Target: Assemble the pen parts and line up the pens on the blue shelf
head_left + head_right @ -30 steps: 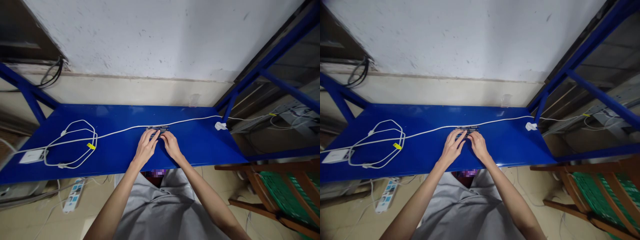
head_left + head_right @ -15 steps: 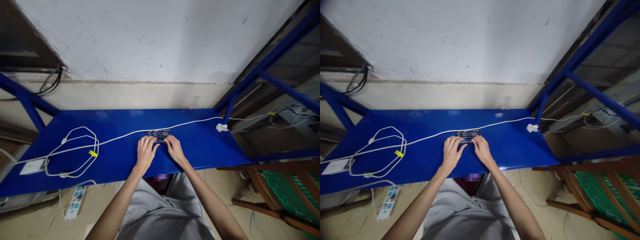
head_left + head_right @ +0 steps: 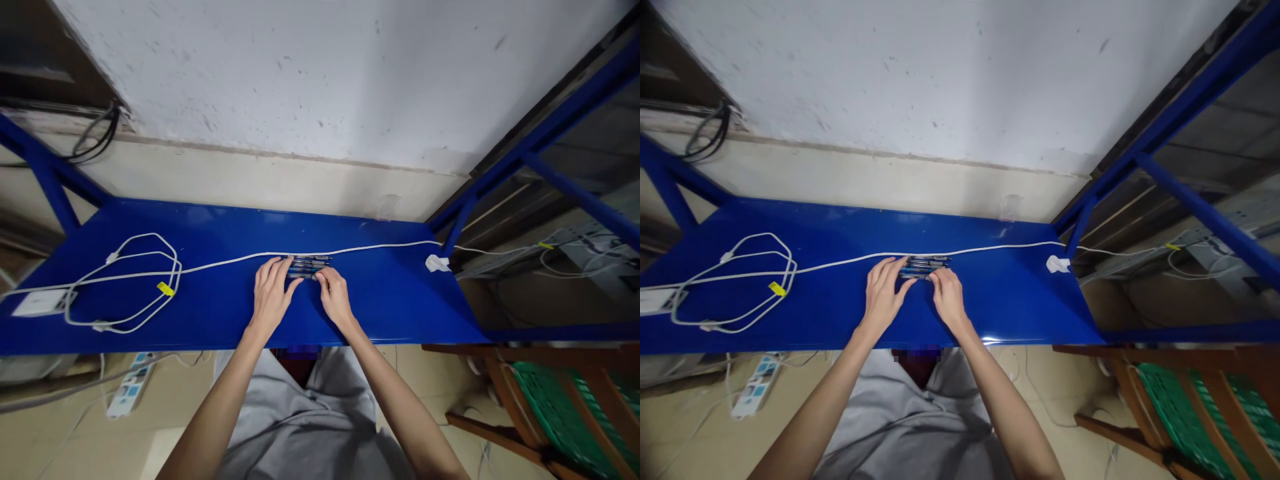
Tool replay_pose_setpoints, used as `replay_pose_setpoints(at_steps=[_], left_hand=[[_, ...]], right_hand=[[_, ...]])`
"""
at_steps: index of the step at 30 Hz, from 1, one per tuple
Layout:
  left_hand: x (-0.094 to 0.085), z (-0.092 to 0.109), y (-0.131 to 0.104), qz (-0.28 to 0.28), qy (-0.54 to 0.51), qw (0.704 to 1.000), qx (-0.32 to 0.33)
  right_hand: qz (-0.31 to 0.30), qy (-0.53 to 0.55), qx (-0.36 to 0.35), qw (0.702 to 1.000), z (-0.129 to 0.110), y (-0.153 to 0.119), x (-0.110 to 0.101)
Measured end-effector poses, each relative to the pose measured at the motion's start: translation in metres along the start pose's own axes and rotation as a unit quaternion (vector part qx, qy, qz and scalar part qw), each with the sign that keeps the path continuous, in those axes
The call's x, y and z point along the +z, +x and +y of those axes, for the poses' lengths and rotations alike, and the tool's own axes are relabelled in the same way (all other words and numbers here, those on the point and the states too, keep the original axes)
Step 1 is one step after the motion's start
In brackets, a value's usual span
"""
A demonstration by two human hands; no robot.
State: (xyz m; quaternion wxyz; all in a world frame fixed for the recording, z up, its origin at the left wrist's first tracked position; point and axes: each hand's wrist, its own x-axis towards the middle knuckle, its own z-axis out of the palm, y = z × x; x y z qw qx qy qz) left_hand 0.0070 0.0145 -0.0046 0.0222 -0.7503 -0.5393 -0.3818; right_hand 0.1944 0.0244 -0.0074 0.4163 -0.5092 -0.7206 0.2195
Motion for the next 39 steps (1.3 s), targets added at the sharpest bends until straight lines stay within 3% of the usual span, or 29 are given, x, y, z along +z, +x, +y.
replay_pose_setpoints(at_steps=[3,15,19,24,33,39], left_hand=[[-0.002,0.001,0.001,-0.013,0.008,1.0,0.01],[0.0,-0.003,-0.003,0.02,-0.018,1.0,0.016],[-0.004,0.0,0.0,-0.025,-0.049,0.998,0.023],[-0.007,0.002,0.002,-0.076,-0.048,0.995,0.042],[-0.008,0.002,-0.002,-0.043,-0.043,0.997,0.037],[-0.009,0.004,-0.003,-0.057,-0.035,0.997,0.041]], right_hand=[[-0.007,0.003,0.002,1.0,0.001,0.001,0.0],[-0.028,-0.05,0.038,0.998,-0.005,-0.001,0.001],[-0.019,-0.032,0.055,0.998,-0.006,-0.006,-0.001],[-0.015,-0.051,0.02,0.998,-0.008,-0.009,-0.001],[-0.078,-0.103,0.054,0.99,-0.008,-0.012,0.0],[-0.03,-0.094,0.023,0.995,-0.014,-0.012,-0.003]])
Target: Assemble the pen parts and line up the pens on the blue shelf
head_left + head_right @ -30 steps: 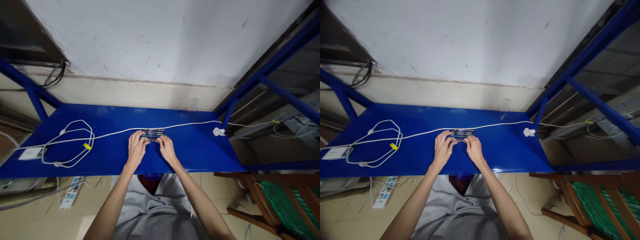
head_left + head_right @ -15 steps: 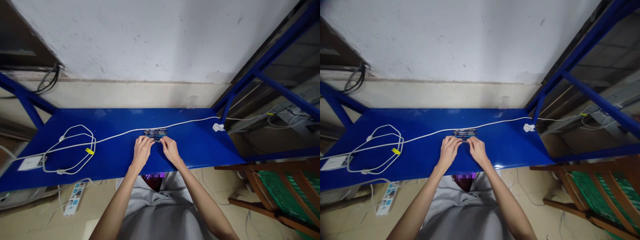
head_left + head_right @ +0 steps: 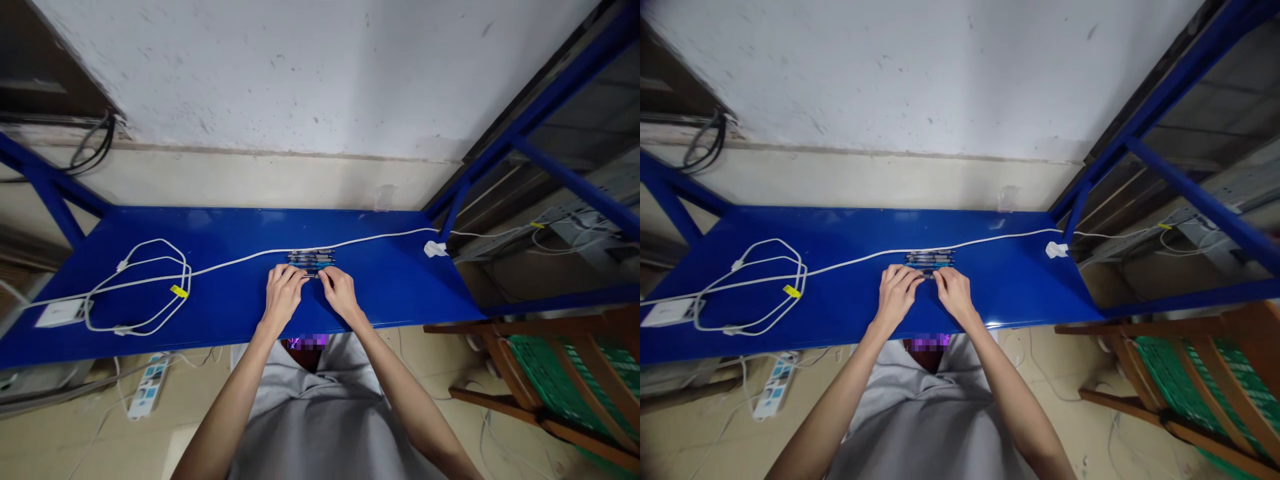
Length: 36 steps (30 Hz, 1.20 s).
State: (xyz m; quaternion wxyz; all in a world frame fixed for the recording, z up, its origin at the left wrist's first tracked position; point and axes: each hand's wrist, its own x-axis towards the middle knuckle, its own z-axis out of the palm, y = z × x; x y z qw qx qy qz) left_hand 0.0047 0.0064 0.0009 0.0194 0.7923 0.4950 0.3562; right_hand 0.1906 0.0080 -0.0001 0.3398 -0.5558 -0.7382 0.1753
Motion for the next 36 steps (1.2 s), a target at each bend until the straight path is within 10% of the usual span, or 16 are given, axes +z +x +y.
replay_pose_setpoints(at_steps=[10,36], left_hand=[[0.005,-0.004,0.002,-0.079,0.023,0.997,-0.01],[0.009,0.004,0.009,-0.144,0.017,0.988,-0.046]], right_hand=[[-0.052,-0.128,-0.097,0.986,0.002,0.005,0.006],[-0.03,-0.158,-0.052,0.986,-0.005,0.013,0.009]])
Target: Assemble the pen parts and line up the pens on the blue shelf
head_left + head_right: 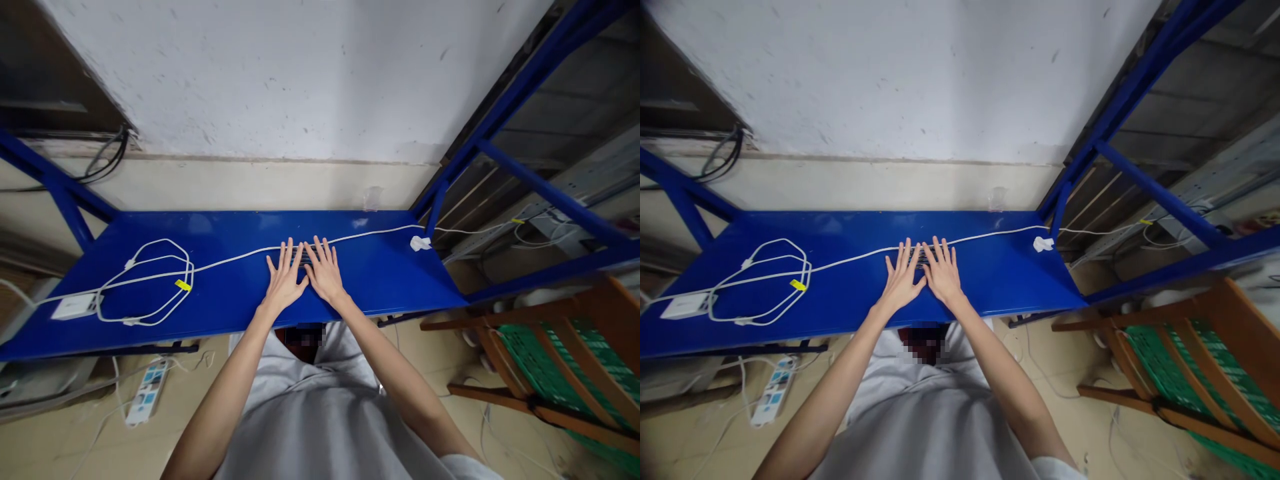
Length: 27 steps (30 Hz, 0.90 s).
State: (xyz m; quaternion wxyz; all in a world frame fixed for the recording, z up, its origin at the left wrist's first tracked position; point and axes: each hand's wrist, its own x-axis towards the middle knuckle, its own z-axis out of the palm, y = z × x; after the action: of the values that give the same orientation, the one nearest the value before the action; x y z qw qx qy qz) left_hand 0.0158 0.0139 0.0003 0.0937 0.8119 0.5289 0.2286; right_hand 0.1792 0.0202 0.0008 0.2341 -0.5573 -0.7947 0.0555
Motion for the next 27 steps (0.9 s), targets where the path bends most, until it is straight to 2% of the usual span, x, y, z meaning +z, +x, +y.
replay_pose_setpoints(at_steps=[6,14,23,27], left_hand=[[-0.001,0.0002,0.001,0.011,-0.007,0.999,-0.032],[0.0019,0.0031,0.0018,0.033,0.027,0.998,-0.036],[0.0005,0.0047,0.0002,0.047,0.03,0.998,-0.03],[0.0024,0.0037,-0.0009,0.049,0.034,0.996,-0.067]], right_hand=[[0.038,0.023,0.054,0.998,-0.0009,0.0006,-0.0029],[0.054,0.033,0.091,0.994,0.0024,0.0018,0.002],[0.063,0.035,0.091,0.993,0.0039,-0.0002,0.0019],[0.069,0.046,0.09,0.992,0.004,-0.0005,0.0028]])
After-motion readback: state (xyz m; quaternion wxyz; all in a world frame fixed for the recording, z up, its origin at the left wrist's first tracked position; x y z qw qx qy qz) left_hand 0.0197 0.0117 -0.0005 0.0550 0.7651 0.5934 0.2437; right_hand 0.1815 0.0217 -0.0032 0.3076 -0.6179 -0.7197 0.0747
